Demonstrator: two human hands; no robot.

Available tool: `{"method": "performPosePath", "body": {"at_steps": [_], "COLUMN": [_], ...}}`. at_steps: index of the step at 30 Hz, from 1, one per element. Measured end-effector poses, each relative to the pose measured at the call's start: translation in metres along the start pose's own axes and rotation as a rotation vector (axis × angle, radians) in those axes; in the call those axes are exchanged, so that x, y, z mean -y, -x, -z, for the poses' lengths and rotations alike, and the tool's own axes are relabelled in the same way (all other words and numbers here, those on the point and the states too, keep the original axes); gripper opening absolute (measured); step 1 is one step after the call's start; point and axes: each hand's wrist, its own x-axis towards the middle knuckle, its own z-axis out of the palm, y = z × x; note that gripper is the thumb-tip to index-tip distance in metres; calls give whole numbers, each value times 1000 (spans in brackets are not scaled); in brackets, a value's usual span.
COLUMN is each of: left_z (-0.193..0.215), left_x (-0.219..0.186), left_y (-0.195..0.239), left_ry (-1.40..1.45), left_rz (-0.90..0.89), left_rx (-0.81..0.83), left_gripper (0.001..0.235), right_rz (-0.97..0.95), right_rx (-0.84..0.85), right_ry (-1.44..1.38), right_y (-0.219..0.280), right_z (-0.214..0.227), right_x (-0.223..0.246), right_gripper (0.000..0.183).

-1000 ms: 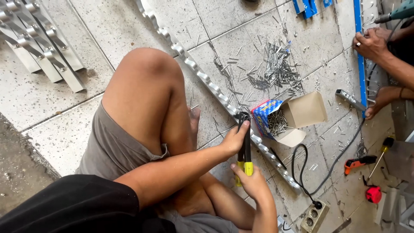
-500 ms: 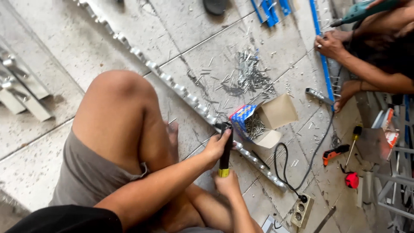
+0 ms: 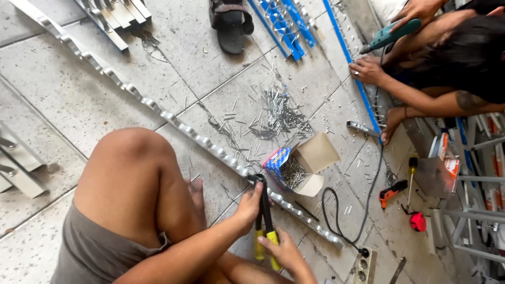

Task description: Assembling aluminum or metal profiles using a manual rivet gun and rivets on a workshop floor.

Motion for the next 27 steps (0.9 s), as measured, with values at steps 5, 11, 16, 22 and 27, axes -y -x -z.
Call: {"method": "performPosePath", "body": {"at_steps": [5, 11, 16, 22, 27], "left_z": [0, -2, 1, 3, 3], "left_x": [1, 3, 7, 8, 5], "left_y": [-1, -11, -11, -6, -6], "left_ry": [-3, 158, 107, -15, 48], "left_rz": [15, 26, 2, 0, 51], "left_rx": [-10, 6, 13, 37, 104], "left_gripper": [60, 61, 59, 66, 62], "right_rz": [20, 63, 117, -9, -16], "right_rx": [49, -94, -49, 318, 269], "right_ry": [-52, 241, 135, 772, 526], "right_y": [-15, -37, -30, 30, 16], "right_z": [-17, -25, -29, 37, 30], "right_x": [-12, -14, -1, 65, 30], "right_gripper": [38, 26, 20, 29, 20]}}
